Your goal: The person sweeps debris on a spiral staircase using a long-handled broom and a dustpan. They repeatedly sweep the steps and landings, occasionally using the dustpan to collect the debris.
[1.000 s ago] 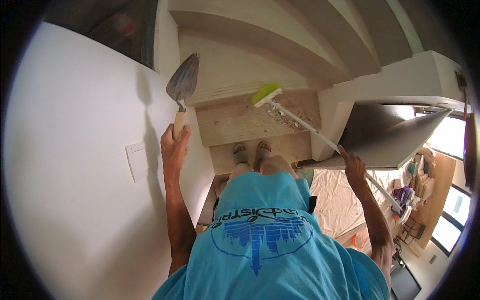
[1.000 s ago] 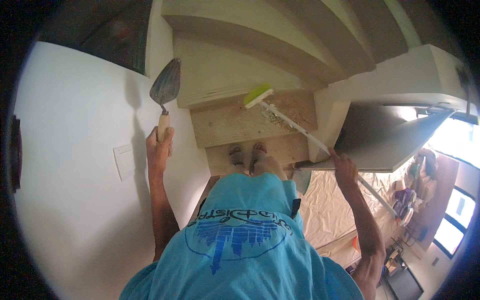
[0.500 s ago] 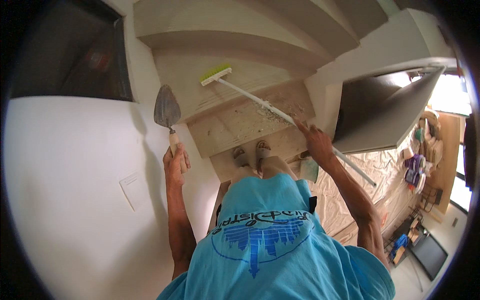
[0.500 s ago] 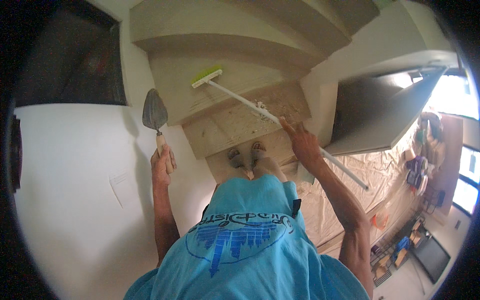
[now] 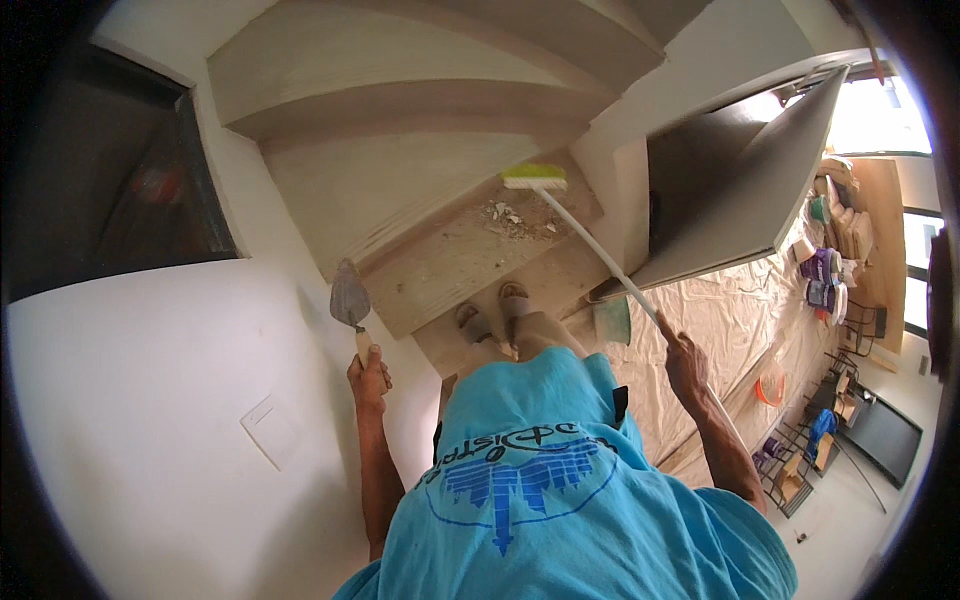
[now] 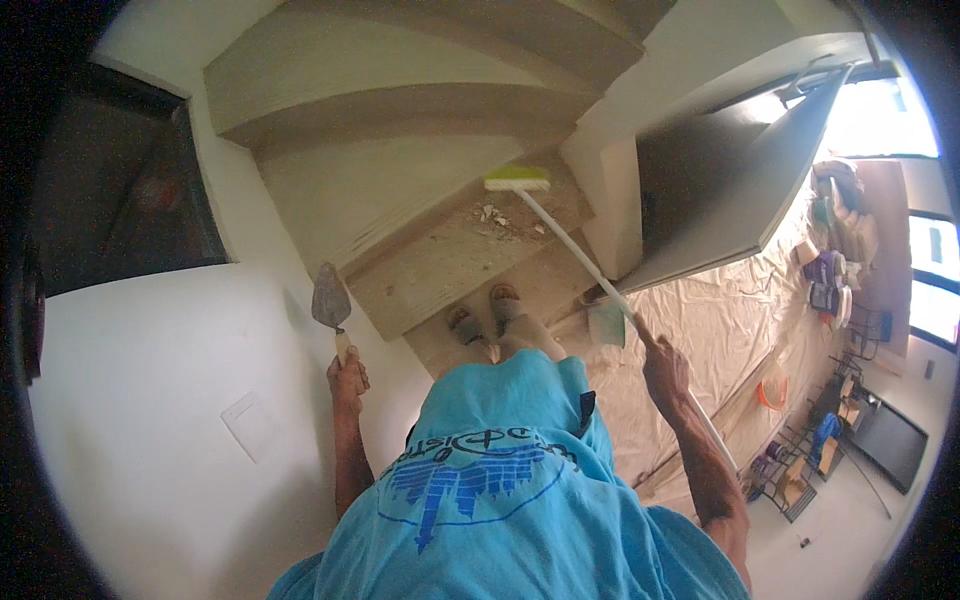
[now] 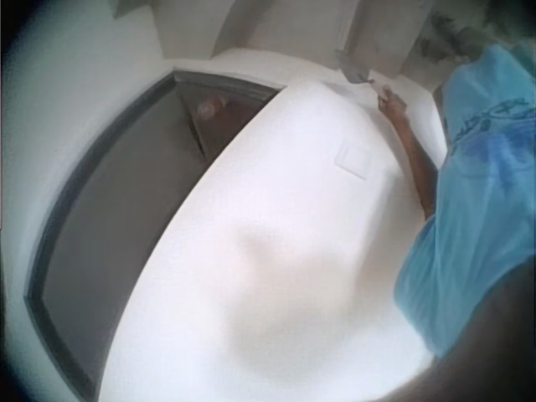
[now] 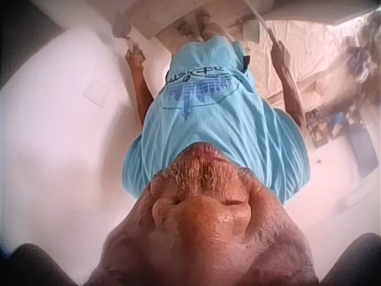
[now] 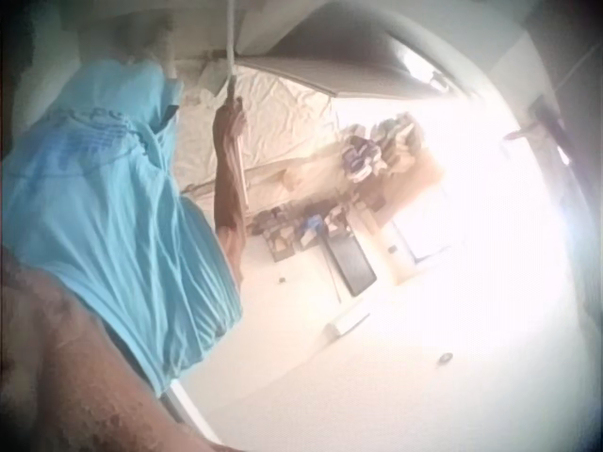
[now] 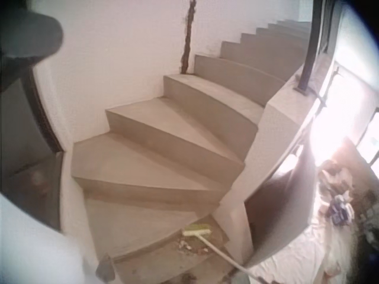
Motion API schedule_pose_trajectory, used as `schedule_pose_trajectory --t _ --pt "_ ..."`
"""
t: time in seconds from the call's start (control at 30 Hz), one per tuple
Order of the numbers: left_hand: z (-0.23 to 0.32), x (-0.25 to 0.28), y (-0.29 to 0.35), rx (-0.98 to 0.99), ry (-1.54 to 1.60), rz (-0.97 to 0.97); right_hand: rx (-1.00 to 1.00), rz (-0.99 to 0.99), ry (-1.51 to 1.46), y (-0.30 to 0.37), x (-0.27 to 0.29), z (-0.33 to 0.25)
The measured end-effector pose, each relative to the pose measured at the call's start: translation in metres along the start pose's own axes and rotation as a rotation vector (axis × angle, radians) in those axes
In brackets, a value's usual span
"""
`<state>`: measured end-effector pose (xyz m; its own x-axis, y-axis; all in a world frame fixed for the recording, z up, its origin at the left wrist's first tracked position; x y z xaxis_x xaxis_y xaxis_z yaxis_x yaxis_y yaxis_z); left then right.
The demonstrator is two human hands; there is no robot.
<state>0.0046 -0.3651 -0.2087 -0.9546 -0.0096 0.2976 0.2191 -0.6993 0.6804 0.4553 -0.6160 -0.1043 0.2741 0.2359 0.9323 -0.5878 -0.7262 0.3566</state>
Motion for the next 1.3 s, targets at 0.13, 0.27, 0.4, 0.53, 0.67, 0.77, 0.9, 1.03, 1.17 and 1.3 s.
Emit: schedule_pose_trajectory --t 0.13,0.27,0.4,0.53,0.67,0.77,0.9,1.03,1.17,1.3 --pt "0.008 -0.002 -0.001 -0.084 -0.05 -0.088 0.127 0.148 -0.034 -0.047 0.005 -0.05" --pt "0.031 -0.002 0.017 -0.083 -0.12 -0.092 0.131 0.225 -0.082 -0.087 0.0 -0.062" --pt "0.017 0.007 0.007 -0.045 -0.211 -0.028 0.021 0.055 -0.217 -0.04 -0.032 -0.026" --pt "-0.01 0.015 -0.006 0.009 -0.161 0.003 -0.141 -0.08 -0.244 0.011 -0.035 -0.008" --pt "-0.023 0.016 -0.012 0.059 -0.113 -0.021 -0.07 0.072 -0.205 0.002 -0.02 -0.022" --pt "-0.01 0.004 0.005 0.04 -0.184 -0.026 -0.029 0.154 -0.113 -0.039 -0.012 -0.033" --pt "0.002 0.002 0.005 -0.004 -0.259 -0.04 -0.006 0.258 -0.036 -0.088 -0.017 -0.023" --pt "0.0 0.009 0.002 -0.039 -0.259 -0.031 -0.065 0.294 -0.109 -0.075 -0.04 0.012" --pt "-0.011 0.014 0.0 -0.02 -0.244 -0.009 -0.18 0.198 -0.153 -0.044 -0.062 0.014" --pt "-0.019 0.012 0.006 0.03 -0.195 -0.025 -0.144 0.231 -0.151 -0.045 -0.055 0.002"
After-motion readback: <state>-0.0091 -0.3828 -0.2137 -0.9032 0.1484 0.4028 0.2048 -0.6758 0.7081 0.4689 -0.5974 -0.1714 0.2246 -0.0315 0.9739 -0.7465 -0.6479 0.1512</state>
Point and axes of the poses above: each hand's wrist, its own y-axis away from the middle knuckle, its own x-axis out of the back of the hand, z = x × y, the point moved 3 cm from there along -y, towards the middle knuckle, and after that the axes turned 10 degrees about z, right-handed, at the moved point
